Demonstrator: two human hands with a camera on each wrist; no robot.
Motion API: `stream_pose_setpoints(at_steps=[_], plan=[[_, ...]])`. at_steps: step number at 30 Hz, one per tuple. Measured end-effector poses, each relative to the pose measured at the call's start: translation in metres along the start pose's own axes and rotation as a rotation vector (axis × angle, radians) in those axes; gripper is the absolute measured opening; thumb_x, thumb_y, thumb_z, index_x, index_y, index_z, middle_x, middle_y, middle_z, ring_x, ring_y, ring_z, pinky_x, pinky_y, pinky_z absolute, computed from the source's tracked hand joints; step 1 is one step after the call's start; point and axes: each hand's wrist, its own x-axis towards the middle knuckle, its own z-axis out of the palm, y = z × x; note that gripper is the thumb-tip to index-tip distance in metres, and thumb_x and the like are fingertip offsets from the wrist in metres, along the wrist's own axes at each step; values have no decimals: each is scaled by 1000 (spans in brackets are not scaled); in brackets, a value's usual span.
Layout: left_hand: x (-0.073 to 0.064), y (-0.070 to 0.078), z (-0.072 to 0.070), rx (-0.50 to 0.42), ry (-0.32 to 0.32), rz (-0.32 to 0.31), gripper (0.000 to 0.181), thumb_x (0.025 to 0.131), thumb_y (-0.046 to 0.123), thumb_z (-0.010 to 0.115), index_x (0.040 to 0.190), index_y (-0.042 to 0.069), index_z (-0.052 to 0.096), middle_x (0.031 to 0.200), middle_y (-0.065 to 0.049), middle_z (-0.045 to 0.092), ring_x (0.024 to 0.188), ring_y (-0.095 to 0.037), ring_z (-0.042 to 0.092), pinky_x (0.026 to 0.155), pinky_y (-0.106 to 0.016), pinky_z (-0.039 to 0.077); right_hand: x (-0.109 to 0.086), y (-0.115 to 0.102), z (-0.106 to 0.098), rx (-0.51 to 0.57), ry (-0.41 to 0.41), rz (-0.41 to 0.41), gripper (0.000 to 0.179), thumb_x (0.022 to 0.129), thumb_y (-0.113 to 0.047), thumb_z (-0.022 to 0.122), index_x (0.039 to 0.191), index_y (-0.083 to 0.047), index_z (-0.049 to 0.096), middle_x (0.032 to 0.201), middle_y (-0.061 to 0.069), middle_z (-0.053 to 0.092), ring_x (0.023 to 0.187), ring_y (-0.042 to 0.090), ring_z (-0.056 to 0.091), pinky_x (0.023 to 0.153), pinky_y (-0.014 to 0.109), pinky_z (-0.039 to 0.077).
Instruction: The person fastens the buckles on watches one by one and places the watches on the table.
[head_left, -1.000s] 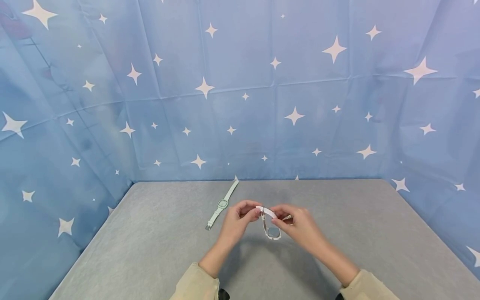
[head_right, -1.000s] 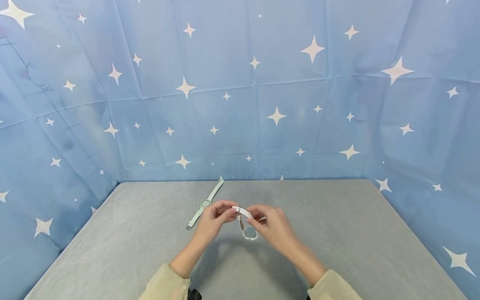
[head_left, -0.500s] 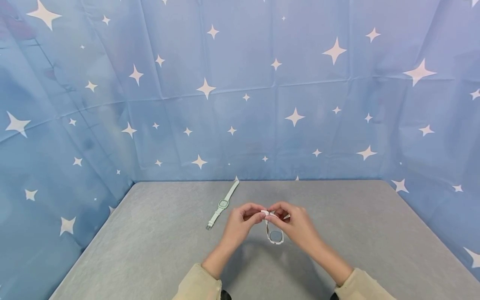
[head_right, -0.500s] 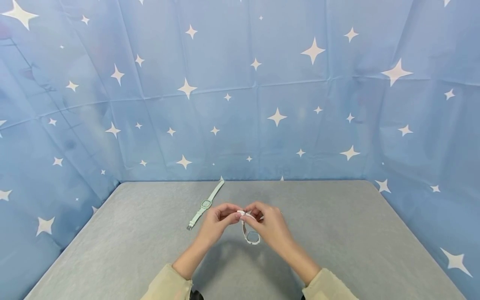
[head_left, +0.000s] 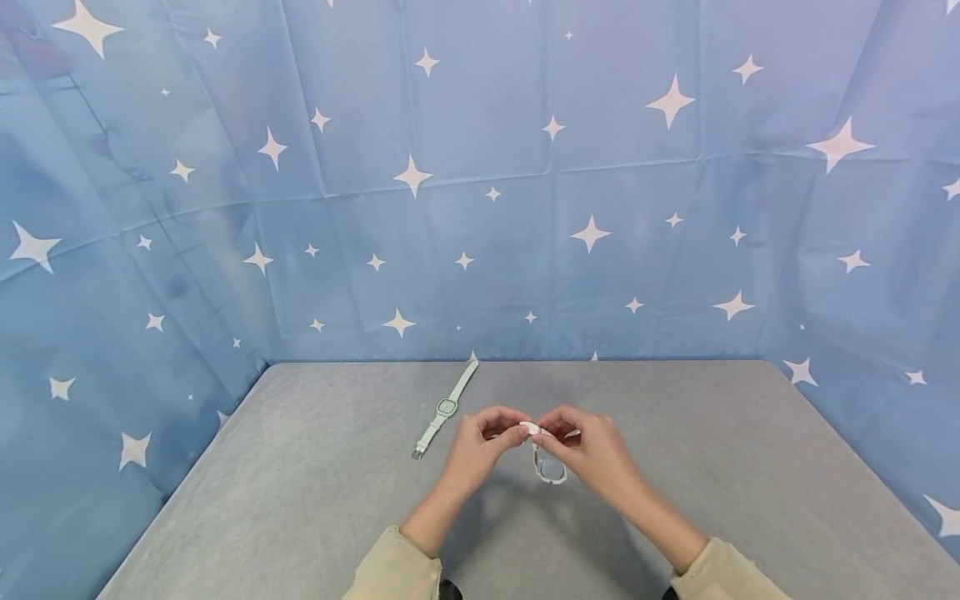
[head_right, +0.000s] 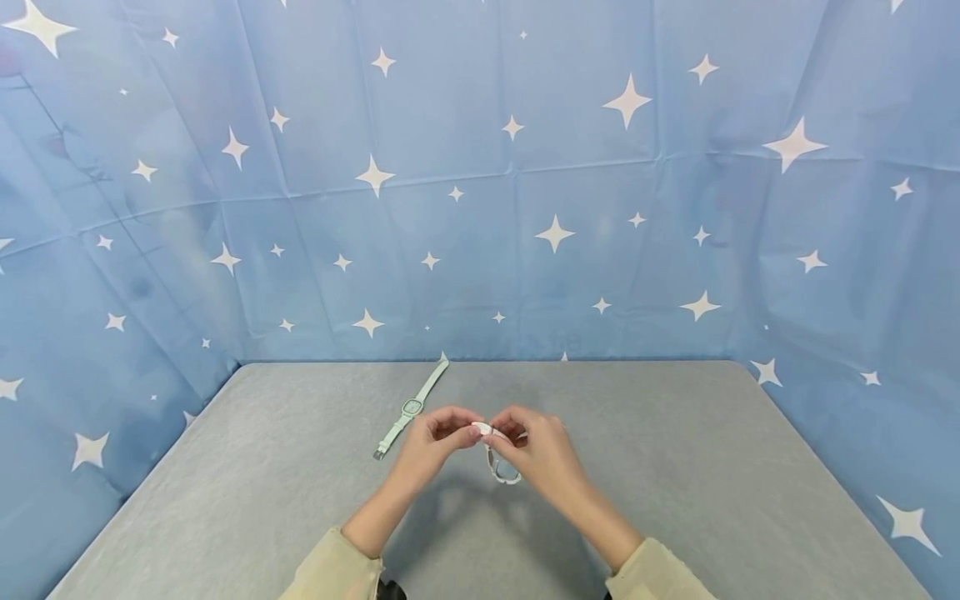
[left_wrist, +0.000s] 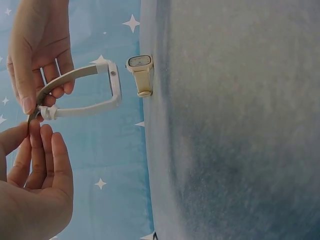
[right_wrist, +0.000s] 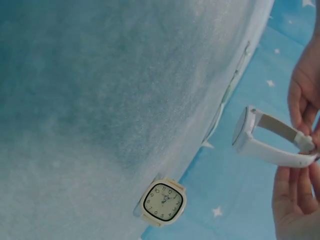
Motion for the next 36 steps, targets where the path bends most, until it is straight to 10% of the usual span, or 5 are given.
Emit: stream_pose_setpoints(at_steps=[11,25,36], plan=[[2,4,-6,-167,34,-77,20,92,3,67,106,-10,68,100,-27,70,78,-1,67,78,-23,59,-1,3,0,28,9,2,14,82,-5,80,90,-12,71,81,-3,72,75,4,69,71,19,59],[6,6,-13,-215,75,-71,22,93,3,64,107,-14,65,90,-6,72,79,-2,69,80,-28,61,-4,9,-1,83,21,-29,17,81,1,79,88,-10,69,78,-3,73,73,4,69,70,21,59],[4,7,-14,-214,-8,-94,26,94,8,66,114,-9,65,102,-14,72,87,-5,71,86,-30,59,-5,7,-4,150,19,21,11,84,-6,78,91,-10,70,81,0,75,74,12,72,73,20,59]])
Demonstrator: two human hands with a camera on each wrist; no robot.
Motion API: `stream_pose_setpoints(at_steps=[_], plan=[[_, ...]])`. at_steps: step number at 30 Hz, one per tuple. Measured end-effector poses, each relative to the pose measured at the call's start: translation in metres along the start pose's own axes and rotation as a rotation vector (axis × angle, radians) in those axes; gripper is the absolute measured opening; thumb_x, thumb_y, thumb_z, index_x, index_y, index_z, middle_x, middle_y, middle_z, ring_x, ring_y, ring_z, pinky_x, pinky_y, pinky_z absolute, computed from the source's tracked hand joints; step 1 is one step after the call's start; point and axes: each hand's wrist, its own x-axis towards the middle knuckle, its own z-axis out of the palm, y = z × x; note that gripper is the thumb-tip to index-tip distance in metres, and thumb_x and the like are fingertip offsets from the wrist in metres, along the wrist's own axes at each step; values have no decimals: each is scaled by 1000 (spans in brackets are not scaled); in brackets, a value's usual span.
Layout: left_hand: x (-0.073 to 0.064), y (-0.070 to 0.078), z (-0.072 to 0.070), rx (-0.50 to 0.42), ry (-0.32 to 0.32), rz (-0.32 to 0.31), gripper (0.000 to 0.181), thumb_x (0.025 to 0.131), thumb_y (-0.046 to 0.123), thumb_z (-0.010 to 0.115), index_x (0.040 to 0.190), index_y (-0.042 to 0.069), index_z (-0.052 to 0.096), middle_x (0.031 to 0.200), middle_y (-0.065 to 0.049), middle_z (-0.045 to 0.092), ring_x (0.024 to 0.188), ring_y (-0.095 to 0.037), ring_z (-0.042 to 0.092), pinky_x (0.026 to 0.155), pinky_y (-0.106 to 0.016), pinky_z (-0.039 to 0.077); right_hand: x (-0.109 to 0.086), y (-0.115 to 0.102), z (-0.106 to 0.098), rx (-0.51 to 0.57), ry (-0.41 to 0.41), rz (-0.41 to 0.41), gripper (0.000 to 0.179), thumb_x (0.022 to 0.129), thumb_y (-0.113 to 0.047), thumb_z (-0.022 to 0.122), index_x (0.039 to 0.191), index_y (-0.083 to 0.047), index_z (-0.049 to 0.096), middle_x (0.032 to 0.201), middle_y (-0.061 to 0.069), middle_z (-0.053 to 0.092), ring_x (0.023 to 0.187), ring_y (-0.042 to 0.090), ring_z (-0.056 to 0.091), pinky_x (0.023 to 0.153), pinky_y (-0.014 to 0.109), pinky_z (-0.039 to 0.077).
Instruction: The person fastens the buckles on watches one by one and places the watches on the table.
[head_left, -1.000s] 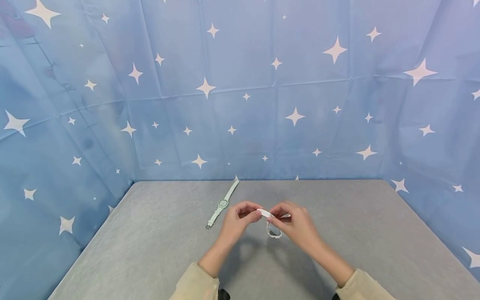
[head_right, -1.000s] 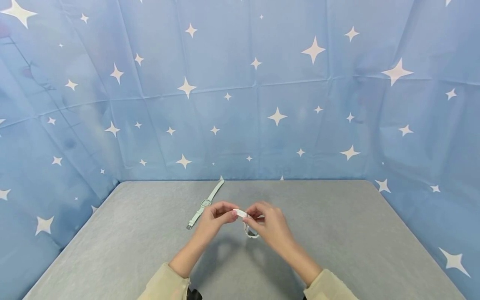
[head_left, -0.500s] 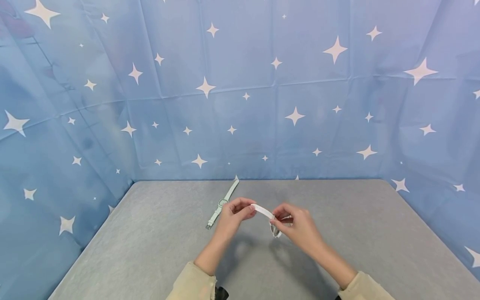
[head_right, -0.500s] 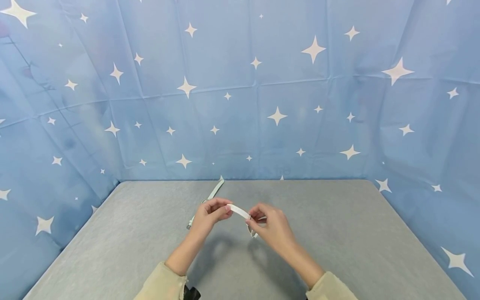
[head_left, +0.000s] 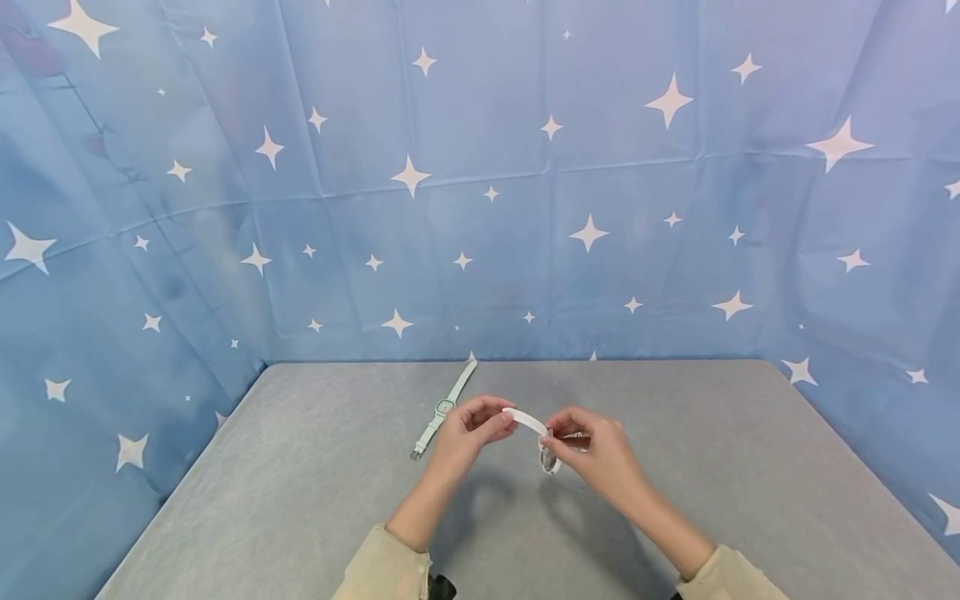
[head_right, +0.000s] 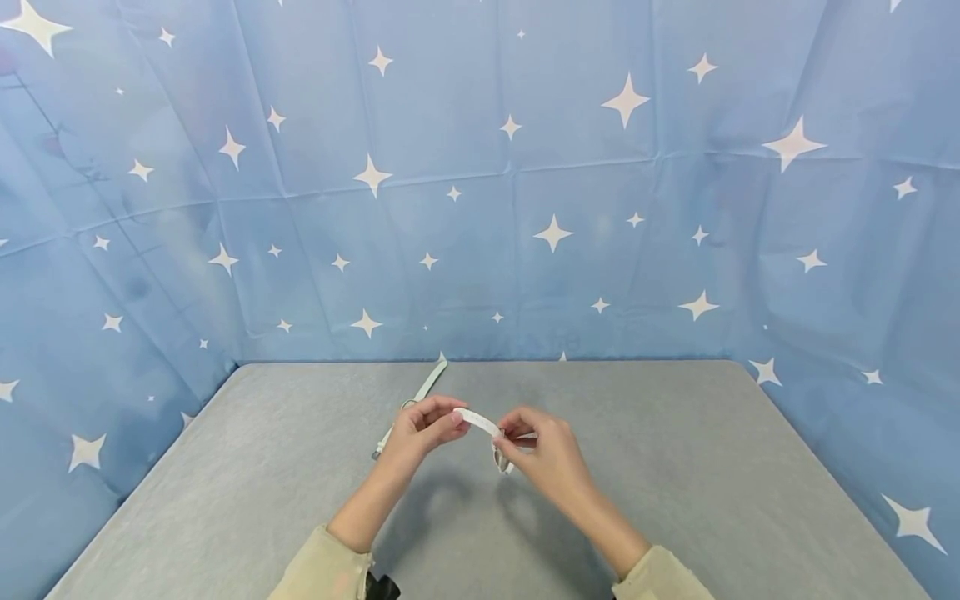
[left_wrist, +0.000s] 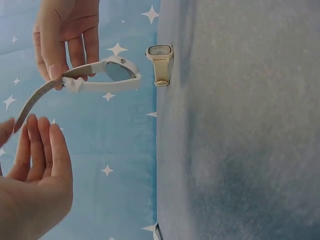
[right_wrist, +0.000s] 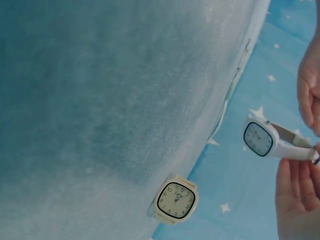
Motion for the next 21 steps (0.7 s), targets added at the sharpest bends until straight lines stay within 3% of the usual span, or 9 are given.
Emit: stream_pose_setpoints(at_steps=[5,13,21], plan=[[0,-5,0,32,-87,10,27,94,6,65,116,-10,62,108,-20,71,91,-1,69,90,-27,58,0,0,-1,42,-16,41,11,86,-7,77,95,-9,71,86,4,75,78,13,72,75,21,59],[-1,-12,3,105,-134,-44,26,95,11,63,113,-7,65,118,-25,68,96,-1,65,92,-22,53,1,1,-3,124,-52,127,15,88,-13,75,101,-7,71,95,10,74,85,5,67,72,23,57],[-1,-14,10,102,-192,-57,30,99,16,61,116,-8,65,116,-24,68,95,-2,65,93,-31,57,2,5,-4,142,-66,88,15,91,-15,72,104,-8,71,99,10,74,92,1,65,80,27,53]])
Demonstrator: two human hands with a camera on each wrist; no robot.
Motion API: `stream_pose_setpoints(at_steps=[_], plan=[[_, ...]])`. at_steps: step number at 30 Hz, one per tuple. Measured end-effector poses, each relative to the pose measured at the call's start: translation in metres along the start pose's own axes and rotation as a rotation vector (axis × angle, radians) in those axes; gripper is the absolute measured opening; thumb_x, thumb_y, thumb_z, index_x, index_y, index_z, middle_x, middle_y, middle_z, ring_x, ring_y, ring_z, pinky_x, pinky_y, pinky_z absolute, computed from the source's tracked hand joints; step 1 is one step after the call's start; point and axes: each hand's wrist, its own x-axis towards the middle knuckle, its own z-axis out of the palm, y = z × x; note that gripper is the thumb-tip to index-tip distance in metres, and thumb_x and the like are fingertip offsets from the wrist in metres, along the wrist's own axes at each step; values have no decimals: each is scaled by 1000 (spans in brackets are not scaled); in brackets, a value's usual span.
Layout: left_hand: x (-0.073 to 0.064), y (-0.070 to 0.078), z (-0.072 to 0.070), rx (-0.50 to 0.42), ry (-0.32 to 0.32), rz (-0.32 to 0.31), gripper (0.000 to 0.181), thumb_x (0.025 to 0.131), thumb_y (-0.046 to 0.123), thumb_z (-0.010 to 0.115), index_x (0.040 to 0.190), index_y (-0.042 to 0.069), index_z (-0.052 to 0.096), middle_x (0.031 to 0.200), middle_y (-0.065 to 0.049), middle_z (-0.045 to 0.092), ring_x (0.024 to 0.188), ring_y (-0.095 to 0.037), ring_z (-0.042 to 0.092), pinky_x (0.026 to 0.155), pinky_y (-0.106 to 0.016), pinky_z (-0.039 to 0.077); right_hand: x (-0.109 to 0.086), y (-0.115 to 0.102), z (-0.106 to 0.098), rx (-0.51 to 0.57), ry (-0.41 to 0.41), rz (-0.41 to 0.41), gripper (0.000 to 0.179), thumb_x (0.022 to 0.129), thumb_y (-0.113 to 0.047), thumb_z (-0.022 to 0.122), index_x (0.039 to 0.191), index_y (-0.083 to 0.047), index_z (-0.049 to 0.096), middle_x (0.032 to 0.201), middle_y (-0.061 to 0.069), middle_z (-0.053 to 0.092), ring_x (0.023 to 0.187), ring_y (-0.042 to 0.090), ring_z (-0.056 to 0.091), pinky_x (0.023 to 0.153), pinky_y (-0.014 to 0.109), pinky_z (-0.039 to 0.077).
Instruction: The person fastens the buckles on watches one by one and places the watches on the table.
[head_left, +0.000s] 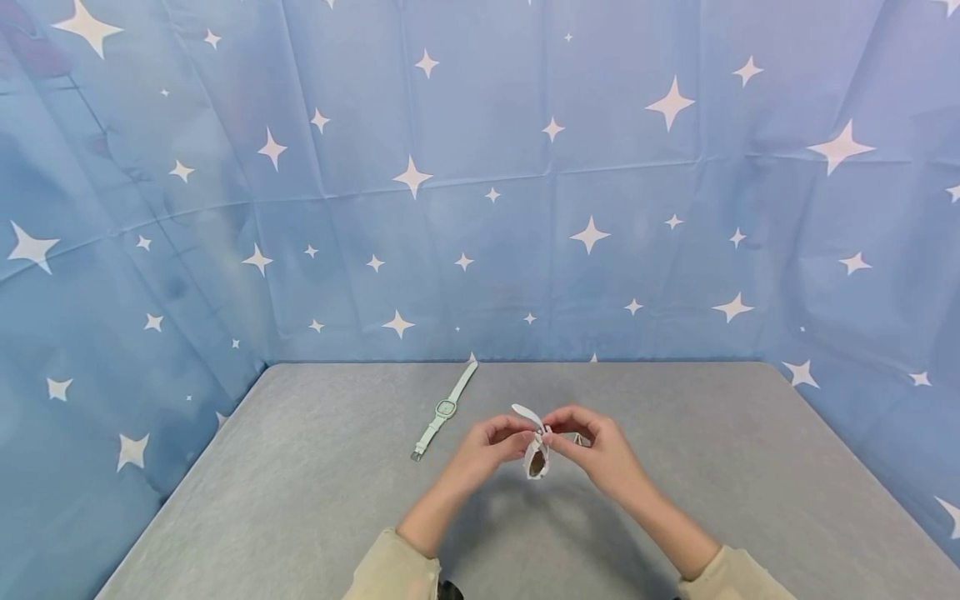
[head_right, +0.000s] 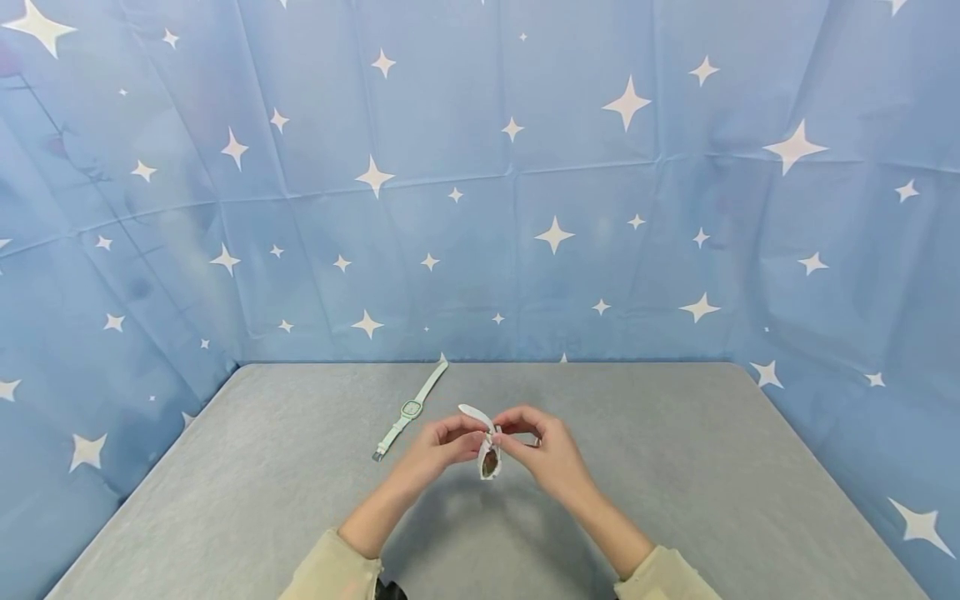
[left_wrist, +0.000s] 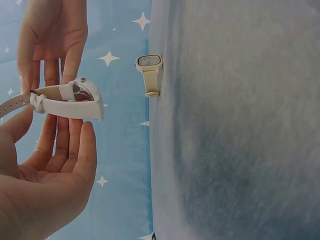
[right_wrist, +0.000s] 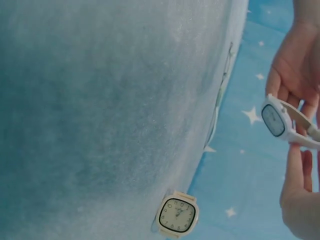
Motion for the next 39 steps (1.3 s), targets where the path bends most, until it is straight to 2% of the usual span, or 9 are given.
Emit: stream_pose_setpoints(at_steps=[5,12,16,20,26,31,39], plan=[[0,1,3,3,-3,-39,29,99,18,60,114,-6,65,113,-23,69,89,-3,65,87,-29,58,-1,1,0,22,-13,-11,17,93,-14,69,108,-6,70,103,12,73,94,0,64,83,26,52],[0,1,7,16,-1,-38,30,100,19,59,112,-7,64,110,-21,70,87,-3,63,81,-23,56,-3,1,0,75,-45,8,22,95,-11,66,113,1,68,108,20,71,95,1,63,80,23,56],[-1,2,10,48,-5,-22,29,100,18,58,111,-8,65,108,-25,68,84,-3,62,76,-20,55,-3,-2,0,28,-57,-3,23,95,-11,66,115,0,69,107,17,72,93,2,64,78,24,56],[0,2,13,79,14,0,26,99,16,59,107,-8,66,105,-28,68,79,-4,58,70,-18,50,-3,-2,1,-60,-29,-5,19,94,-15,68,111,-5,72,101,10,75,90,1,64,75,26,53],[0,4,16,160,54,-2,23,97,17,60,99,-5,67,94,-21,67,77,-9,53,67,-19,43,-5,-3,0,-118,41,21,15,96,-21,67,102,-12,77,102,4,72,89,3,61,75,26,52],[0,3,18,201,88,14,21,95,16,61,95,-4,68,93,-18,70,78,-5,57,72,-19,47,-4,-2,0,-102,58,34,14,95,-20,68,100,-11,78,100,6,72,88,2,63,77,23,55],[1,1,19,185,115,9,23,93,17,64,92,-5,68,86,-20,70,70,-6,57,63,-19,49,-4,1,-1,-54,52,60,15,94,-18,69,102,-7,76,101,11,76,85,0,67,75,21,56]])
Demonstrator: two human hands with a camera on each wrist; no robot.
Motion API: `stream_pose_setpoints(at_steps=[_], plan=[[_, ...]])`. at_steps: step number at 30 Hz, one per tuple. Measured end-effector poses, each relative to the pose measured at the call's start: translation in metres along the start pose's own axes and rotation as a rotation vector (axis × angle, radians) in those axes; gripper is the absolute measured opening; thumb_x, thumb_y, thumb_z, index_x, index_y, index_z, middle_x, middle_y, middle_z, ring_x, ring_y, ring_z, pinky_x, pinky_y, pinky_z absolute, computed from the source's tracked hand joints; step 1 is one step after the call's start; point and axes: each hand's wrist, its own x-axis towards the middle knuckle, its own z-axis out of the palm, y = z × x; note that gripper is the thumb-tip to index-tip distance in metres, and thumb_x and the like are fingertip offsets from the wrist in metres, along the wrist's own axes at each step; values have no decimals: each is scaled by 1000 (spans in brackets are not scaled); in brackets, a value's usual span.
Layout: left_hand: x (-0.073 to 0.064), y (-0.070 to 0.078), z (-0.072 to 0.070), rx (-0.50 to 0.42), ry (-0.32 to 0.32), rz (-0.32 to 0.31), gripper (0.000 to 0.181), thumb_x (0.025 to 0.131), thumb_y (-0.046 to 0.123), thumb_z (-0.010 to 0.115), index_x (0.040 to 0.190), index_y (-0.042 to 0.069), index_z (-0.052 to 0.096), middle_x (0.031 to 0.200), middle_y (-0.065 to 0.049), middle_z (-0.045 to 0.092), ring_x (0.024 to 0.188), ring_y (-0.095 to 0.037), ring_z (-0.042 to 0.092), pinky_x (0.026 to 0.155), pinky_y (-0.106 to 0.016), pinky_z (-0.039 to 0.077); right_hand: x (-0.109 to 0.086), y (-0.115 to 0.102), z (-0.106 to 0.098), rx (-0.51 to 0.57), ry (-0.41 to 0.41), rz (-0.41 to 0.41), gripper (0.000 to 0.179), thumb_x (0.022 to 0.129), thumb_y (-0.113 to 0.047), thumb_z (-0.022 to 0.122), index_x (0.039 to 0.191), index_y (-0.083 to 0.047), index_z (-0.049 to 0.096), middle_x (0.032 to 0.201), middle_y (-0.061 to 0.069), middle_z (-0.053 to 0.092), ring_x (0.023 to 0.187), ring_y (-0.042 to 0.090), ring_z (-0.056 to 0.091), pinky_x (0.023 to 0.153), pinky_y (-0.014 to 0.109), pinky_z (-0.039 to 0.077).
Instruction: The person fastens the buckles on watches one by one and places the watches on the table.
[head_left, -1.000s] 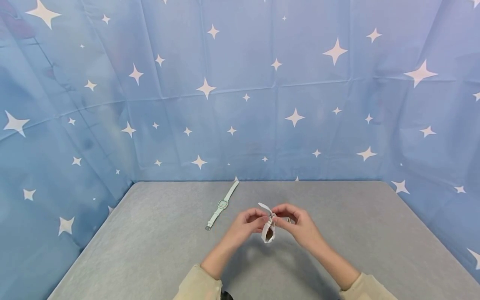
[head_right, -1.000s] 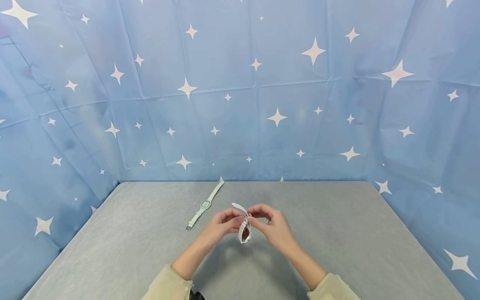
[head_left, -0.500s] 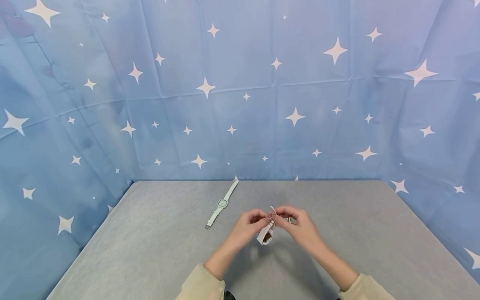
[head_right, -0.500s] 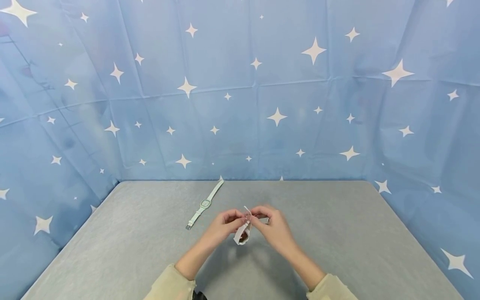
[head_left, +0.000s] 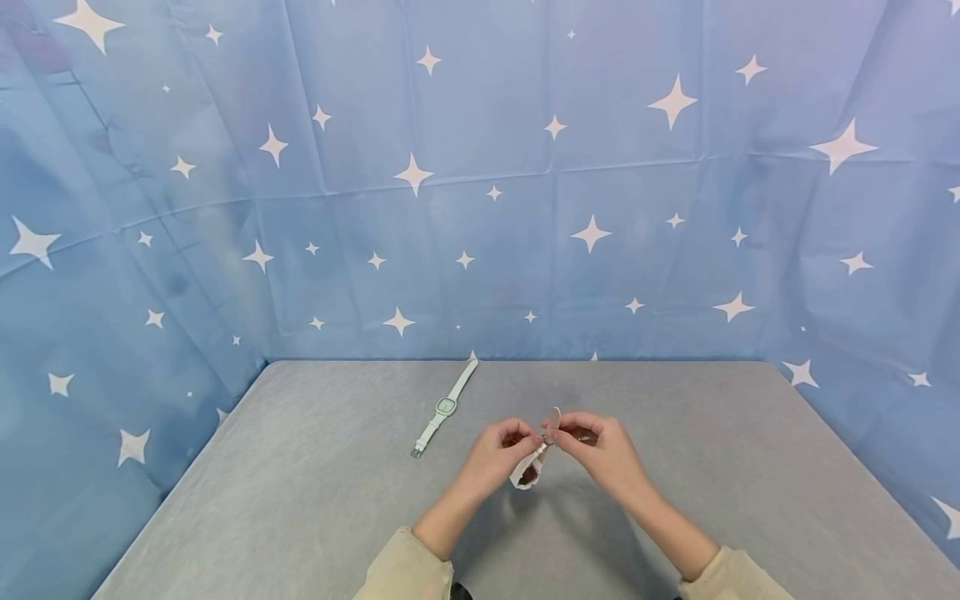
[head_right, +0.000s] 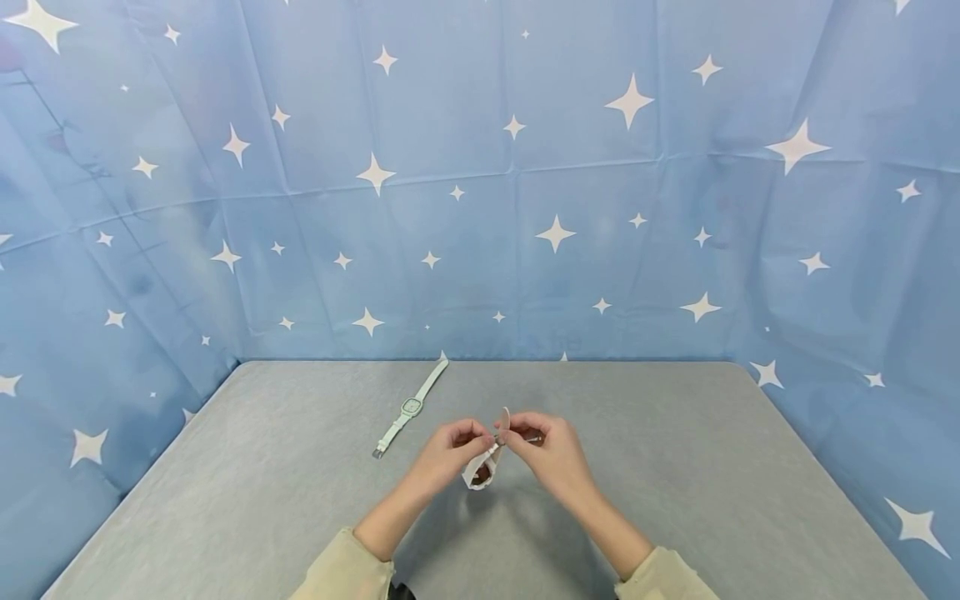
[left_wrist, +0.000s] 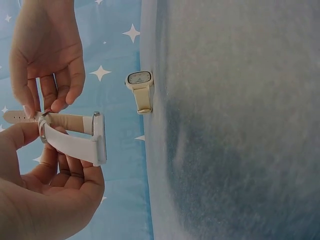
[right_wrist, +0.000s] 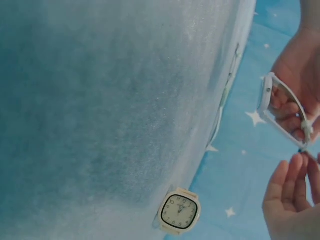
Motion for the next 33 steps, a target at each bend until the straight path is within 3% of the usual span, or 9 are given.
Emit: stream_pose_setpoints(at_steps=[7,15,33], plan=[[-1,1,1,48,19,-5,22,92,19,65,89,-2,69,84,-17,70,68,-6,56,62,-19,47,-1,-1,-1,0,-4,20,16,95,-19,68,102,-7,75,101,11,76,84,1,66,74,22,55],[-3,3,0,32,15,-9,19,92,17,65,89,-2,69,83,-18,70,66,-8,56,60,-21,47,-2,-4,-1,-3,-1,50,17,95,-20,68,103,-8,76,104,10,76,86,2,67,75,22,55],[-3,4,-1,86,12,-27,19,91,19,64,89,1,69,83,-15,70,65,-9,56,59,-23,48,-2,-5,1,-15,5,-9,15,92,-13,71,102,-4,76,99,12,76,84,4,70,75,20,57]])
